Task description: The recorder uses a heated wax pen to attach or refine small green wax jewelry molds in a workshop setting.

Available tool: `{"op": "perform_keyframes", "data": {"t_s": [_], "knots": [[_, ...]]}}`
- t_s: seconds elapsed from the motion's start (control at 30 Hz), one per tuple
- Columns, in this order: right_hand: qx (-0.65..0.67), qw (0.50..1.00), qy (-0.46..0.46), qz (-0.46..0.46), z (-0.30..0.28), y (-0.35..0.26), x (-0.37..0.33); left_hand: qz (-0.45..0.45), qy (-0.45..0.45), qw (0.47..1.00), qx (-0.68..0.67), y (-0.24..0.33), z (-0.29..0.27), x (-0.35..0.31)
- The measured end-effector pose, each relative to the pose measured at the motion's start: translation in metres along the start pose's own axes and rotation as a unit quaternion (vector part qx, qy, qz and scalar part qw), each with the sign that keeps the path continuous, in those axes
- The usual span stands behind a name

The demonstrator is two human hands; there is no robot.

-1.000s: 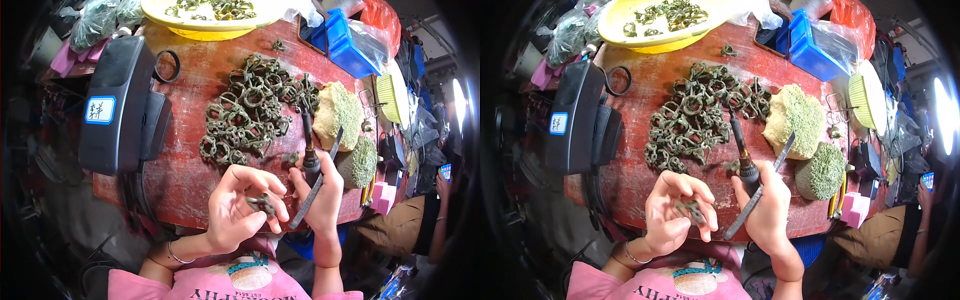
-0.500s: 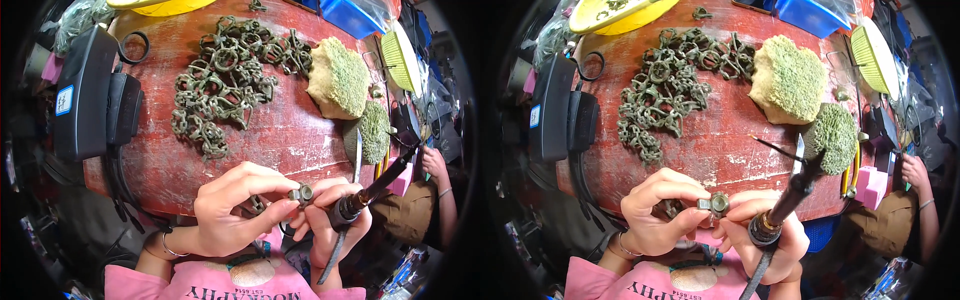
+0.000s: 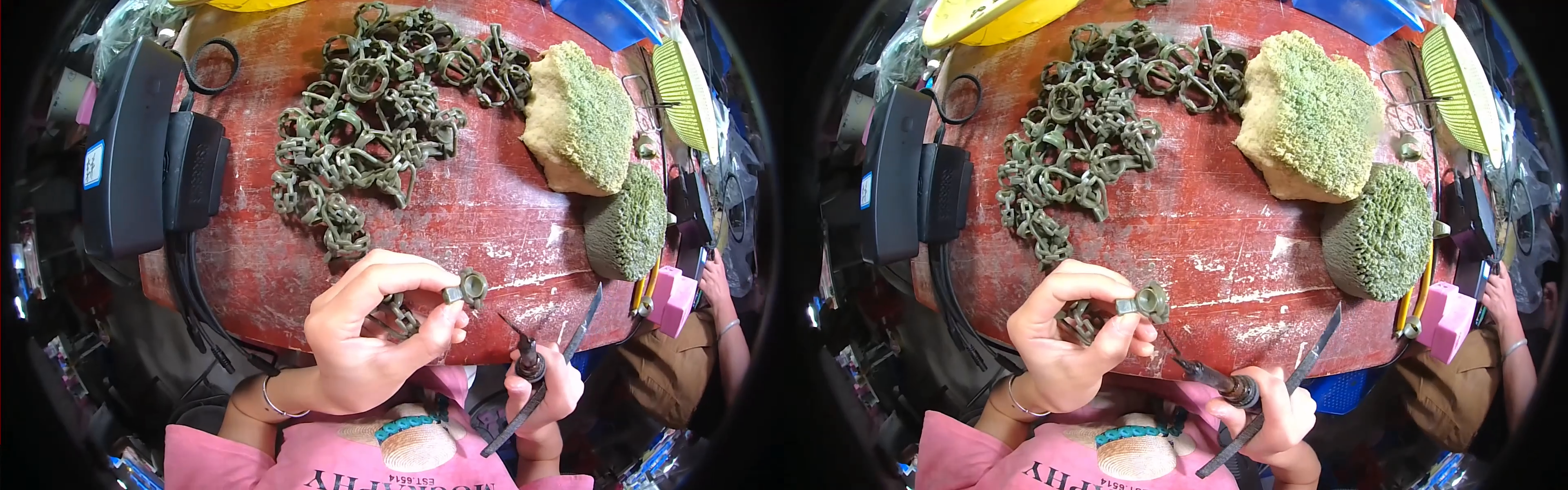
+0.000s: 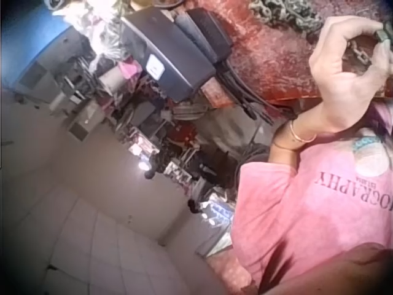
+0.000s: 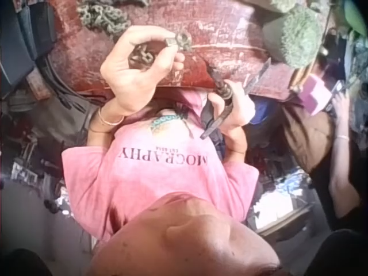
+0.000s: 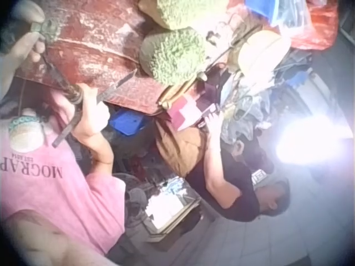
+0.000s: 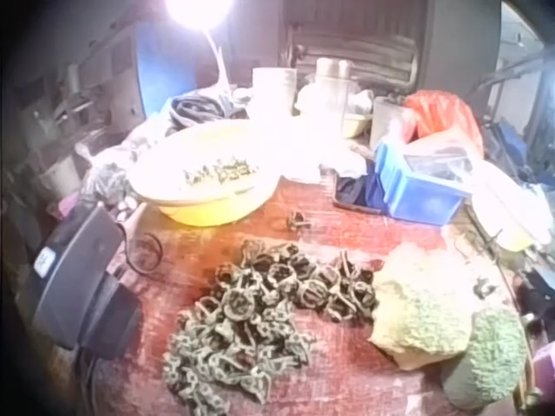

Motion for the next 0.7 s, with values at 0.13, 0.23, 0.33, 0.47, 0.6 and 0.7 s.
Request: {"op": "perform_keyframes", "data": {"t_s": [0.13,0.23,0.33,0.47,0.6,0.7], "knots": [[-0.017,1.000,-0.014,0.004,0.003,-0.001,0.004,0.001,0.066,0.998,-0.021,-0.002,-0.006,-0.001],[-0.042,0.999,-0.015,-0.012,0.002,-0.007,0.010,0.011,0.061,0.998,-0.005,0.000,-0.005,0.000],[-0.040,0.999,-0.021,-0.009,0.002,-0.004,0.009,0.019,0.062,0.998,-0.004,0.001,-0.005,0.000],[-0.040,0.999,-0.024,-0.008,0.003,-0.004,0.010,0.016,0.062,0.998,-0.004,0.002,-0.005,0.000],[-0.056,0.998,-0.030,-0.009,0.005,-0.006,0.011,0.020,0.052,0.998,0.028,0.005,-0.006,0.001],[-0.062,0.998,-0.031,-0.002,0.005,-0.004,0.011,0.016,0.052,0.998,0.026,0.004,-0.006,0.002]]}}
Point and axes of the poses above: each hand's wrist, its own x-axis towards the middle knuckle, its own z-axis out of the palm, y = z × x, the point moved 9 cm from there along x, towards the middle knuckle, and after that the axes turned 5 degrees about x, right-handed, at the moved point
